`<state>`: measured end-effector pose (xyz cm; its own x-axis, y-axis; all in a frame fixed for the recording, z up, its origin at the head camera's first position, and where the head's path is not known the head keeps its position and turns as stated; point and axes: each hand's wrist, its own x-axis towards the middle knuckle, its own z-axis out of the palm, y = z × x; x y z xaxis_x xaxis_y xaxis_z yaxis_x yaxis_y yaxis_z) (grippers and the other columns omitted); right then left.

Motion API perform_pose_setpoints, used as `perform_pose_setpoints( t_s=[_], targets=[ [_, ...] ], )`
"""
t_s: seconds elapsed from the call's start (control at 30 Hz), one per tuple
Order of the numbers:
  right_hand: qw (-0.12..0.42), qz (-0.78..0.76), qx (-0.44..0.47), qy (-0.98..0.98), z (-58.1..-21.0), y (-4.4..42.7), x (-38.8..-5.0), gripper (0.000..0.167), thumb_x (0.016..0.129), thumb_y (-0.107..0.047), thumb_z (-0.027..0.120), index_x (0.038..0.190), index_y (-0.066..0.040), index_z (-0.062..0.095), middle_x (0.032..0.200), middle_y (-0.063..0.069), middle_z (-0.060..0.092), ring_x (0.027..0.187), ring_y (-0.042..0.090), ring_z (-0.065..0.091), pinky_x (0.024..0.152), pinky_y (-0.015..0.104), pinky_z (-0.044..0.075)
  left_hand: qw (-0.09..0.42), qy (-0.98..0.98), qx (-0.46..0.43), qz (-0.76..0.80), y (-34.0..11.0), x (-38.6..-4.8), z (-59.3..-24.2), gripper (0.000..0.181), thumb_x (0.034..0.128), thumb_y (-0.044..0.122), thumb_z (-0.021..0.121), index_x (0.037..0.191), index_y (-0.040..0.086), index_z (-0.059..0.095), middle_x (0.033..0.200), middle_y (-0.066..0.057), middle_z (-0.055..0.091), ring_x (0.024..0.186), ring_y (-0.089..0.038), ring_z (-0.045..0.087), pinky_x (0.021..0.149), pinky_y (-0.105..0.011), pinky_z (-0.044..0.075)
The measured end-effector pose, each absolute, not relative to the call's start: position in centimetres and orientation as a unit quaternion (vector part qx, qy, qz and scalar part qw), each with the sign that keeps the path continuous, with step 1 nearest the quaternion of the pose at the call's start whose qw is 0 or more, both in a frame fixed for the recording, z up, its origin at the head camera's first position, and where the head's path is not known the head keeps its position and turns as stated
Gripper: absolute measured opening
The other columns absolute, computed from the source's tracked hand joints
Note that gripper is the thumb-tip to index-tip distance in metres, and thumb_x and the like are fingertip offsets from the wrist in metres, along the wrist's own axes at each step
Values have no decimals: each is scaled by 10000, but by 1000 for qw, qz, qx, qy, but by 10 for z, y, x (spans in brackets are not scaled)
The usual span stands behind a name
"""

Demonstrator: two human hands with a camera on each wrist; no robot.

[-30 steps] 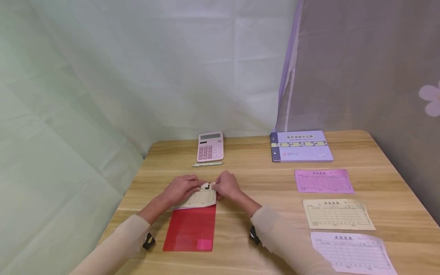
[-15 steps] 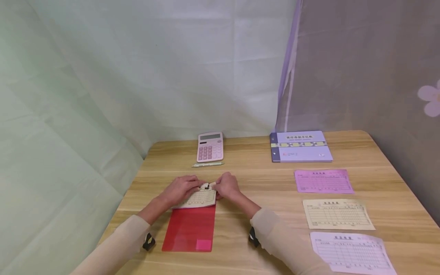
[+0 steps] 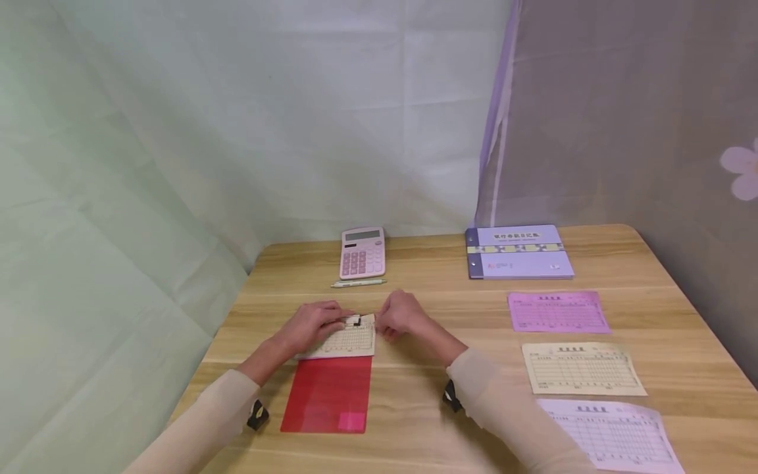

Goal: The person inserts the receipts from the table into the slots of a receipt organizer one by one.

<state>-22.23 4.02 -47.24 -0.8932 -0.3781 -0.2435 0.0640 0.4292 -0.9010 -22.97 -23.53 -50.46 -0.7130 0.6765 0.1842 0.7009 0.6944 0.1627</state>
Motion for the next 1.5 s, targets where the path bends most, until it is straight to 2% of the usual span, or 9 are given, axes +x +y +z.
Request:
perform_pose_setpoints(
  t_s=[0.13,0.37,0.63,0.73,0.87,0.97,1.03,1.4,1.5],
  targets=[
    [184,-503,-129,834,-461,63,-234,172,975,-17,738,1101,99,742,966,192,769,823,335,765,742,406,633,40,-924,-361,-121,-237,-229,-504,322,1013,238,753,1334,210,764,1029,81,710,881,-70,623,830,-334,563],
    [126,-485,-185,845,-446,114,-249,405,1014,-176,745,1350,41,683,1265,171,740,1185,333,693,994,465,555,25,-931,-340,-130,-238,-230,-504,315,1008,245,759,1322,222,771,1057,91,727,919,-65,646,862,-349,567],
    [112,-550,-183,807,-434,188,-251,470,1048,-125,689,1471,47,578,1476,238,598,1353,402,587,1129,589,429,8,-939,-309,-148,-237,-231,-504,314,994,256,773,1307,235,780,1073,94,732,951,-76,654,893,-373,560],
    [97,-544,-167,816,-433,216,-248,507,1048,-159,700,1499,22,559,1504,231,576,1371,401,569,1133,568,428,10,-939,-313,-145,-236,-231,-503,327,987,257,779,1313,237,778,1073,87,734,947,-82,659,888,-384,561],
    [75,-521,-151,837,-434,256,-241,576,1046,-260,716,1542,-30,534,1555,201,537,1394,421,535,1049,327,490,14,-938,-317,-139,-235,-232,-503,337,982,255,785,1318,233,776,1066,83,735,940,-83,665,877,-388,565],
    [60,-508,-136,848,-436,282,-234,611,1054,-311,702,1571,-50,505,1589,185,503,1431,446,483,951,144,454,9,-941,-308,-140,-234,-232,-503,333,990,261,776,1322,239,774,1062,93,733,936,-75,657,877,-373,562],
    [52,-502,-122,855,-437,298,-230,633,1056,-337,696,1587,-64,486,1605,178,486,1454,451,452,925,94,427,7,-942,-305,-142,-234,-232,-503,328,992,262,773,1319,242,775,1058,96,733,932,-72,653,874,-367,559],
    [15,-457,-45,888,-443,355,-206,712,1032,-449,701,1596,-77,478,1605,208,475,1448,448,454,849,47,390,3,-943,-302,-141,-233,-233,-502,325,993,261,774,1318,241,776,1084,87,742,937,-82,653,866,-357,556],
    [11,-455,-29,890,-449,365,-203,755,1038,-452,691,1621,-54,423,1612,247,444,1452,497,421,1033,223,435,11,-940,-311,-141,-233,-233,-502,326,984,248,785,1310,226,781,1078,79,741,940,-88,664,867,-368,564]
  ],
)
